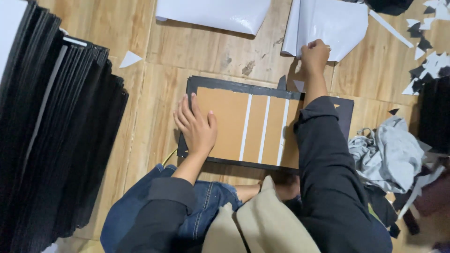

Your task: The person sits on the floor and assembles photo frames by placing white paper sheets into black frames. They wipe the surface of the paper with a grey cloth, flip the frames over, and repeat the process with additional frames and paper sheets.

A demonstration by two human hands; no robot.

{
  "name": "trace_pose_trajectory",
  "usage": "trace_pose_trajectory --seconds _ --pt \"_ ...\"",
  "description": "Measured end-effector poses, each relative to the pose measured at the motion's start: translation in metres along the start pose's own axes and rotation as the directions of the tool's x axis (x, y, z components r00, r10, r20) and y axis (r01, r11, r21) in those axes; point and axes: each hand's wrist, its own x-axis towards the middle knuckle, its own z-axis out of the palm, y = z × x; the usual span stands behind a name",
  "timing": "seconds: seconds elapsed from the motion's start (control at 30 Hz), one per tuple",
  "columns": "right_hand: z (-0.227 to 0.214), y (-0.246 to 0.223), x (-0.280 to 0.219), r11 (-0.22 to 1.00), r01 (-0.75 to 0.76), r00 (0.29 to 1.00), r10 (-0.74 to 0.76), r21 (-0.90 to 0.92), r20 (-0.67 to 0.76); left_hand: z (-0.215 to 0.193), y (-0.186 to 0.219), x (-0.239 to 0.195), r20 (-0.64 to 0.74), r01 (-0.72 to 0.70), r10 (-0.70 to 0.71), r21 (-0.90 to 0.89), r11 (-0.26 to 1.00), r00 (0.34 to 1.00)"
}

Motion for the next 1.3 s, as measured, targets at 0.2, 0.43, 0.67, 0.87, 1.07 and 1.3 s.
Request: trace_pose_trajectory --seconds 0.2,0.43,0.67,0.87,1.07,1.3 --pt "-0.048 -0.03 -0.011 0.987 0.15 0.964 -0.132 0.061 -0.231 0.004 -0.002 0.0 0.006 0.028 -0.028 0.015 1.0 1.0" --pt "-0.173 -0.132 -0.143 0.69 0.709 0.697 -0.656 0.144 -0.289 0.013 -0.01 0.001 -0.048 0.049 -0.061 -0.209 0.977 0.997" --pt "-0.243 -0.173 -0.285 0.358 0.932 0.361 -0.93 -0.047 0.072 -0.079 0.05 0.04 -0.618 -0.595 0.351 -0.241 0.767 0.703" --pt "-0.235 -0.183 -0.342 0.14 0.989 0.141 -0.989 -0.046 0.031 -0.156 0.049 0.031 -0.484 -0.772 0.633 -0.158 0.616 0.604" --pt "-0.227 -0.163 -0.346 0.339 0.94 0.324 -0.926 -0.049 -0.194 -0.172 0.049 0.032 -0.553 -0.736 0.537 -0.23 0.636 0.637" --pt "-0.15 -0.074 -0.334 0.836 0.478 0.866 -0.397 0.27 -0.304 -0.201 0.048 0.025 -0.583 -0.64 0.371 -0.362 0.678 0.723"
